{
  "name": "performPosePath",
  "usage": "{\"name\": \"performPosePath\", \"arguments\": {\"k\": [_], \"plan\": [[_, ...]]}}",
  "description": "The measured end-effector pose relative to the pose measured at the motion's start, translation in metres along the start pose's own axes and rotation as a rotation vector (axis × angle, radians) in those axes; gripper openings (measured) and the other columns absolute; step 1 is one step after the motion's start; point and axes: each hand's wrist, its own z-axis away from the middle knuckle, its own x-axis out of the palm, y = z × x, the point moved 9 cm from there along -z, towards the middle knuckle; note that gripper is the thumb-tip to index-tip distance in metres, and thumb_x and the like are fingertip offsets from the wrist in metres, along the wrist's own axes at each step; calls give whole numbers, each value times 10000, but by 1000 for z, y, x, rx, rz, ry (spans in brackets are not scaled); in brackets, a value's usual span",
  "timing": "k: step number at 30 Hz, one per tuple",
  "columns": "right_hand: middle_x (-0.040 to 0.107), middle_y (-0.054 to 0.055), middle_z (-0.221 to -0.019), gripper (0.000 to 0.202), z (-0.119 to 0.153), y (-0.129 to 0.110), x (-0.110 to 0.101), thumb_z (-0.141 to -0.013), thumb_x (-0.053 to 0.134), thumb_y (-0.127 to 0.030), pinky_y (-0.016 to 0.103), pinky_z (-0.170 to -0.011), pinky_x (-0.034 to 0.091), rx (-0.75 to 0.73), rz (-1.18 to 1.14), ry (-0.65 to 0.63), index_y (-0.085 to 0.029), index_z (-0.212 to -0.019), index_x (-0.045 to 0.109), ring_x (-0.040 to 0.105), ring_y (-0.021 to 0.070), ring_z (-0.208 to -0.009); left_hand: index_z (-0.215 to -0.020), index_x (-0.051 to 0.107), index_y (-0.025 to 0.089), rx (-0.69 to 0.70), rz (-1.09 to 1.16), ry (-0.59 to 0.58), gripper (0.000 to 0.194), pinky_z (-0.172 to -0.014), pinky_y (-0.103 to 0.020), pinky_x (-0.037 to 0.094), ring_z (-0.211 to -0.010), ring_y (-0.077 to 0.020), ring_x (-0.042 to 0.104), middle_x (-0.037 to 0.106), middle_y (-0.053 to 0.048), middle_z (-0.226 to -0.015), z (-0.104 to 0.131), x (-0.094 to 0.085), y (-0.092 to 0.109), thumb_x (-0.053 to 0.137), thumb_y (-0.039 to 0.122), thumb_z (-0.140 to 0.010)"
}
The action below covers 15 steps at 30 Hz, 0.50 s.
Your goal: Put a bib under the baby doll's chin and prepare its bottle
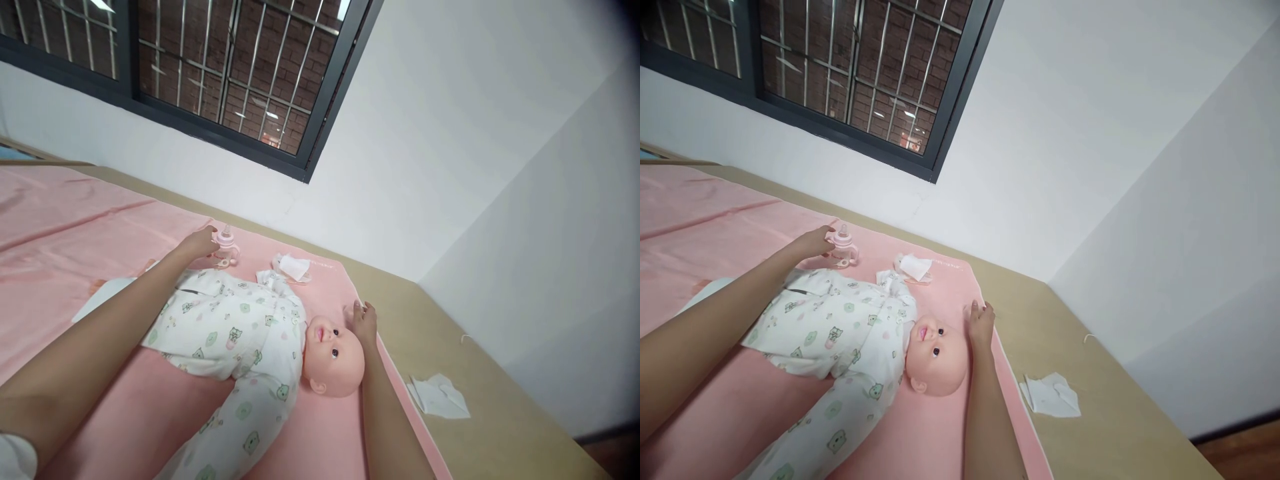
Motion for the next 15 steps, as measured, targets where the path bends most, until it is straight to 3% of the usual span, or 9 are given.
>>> {"name": "performPosePath", "arguments": {"k": [5, 9, 12, 15], "plan": [[541, 259, -1225, 716, 5, -23, -14, -838, 306, -578, 457, -1016, 346, -83, 7, 97, -18, -1238, 503, 485, 331, -1163, -1404, 362, 122, -22, -91, 68, 708, -841, -409, 476, -1056, -361, 626, 692, -176, -1085, 17, -27, 9, 559, 232, -733], [618, 210, -1102, 592, 12, -52, -24, -875, 274, -513, 443, -975, 367, -261, 10, 191, -67, -1074, 607, 520, 306, -1070, -1424, 297, 125, 51, -69, 151, 707, -867, -429, 462, -1098, -364, 594, 651, -166, -1185, 49, -48, 43, 529, 264, -770], [649, 173, -1034, 541, 18, -68, -13, -889, 258, -483, 427, -946, 380, -364, -7, 112, -111, -989, 638, 538, 280, -1015, -1401, 324, 172, 213, 7, 96, 629, -853, -357, 475, -1049, -284, 626, 658, -102, -1182, 76, -36, 90, 492, 268, -802], [659, 137, -974, 501, 28, -81, 7, -905, 249, -476, 402, -906, 396, -415, -17, -43, -155, -912, 635, 545, 256, -988, -1323, 444, 205, 436, 78, -95, 519, -844, -275, 477, -1027, -210, 634, 663, -58, -1171, 102, 1, 150, 492, 269, -810]]}}
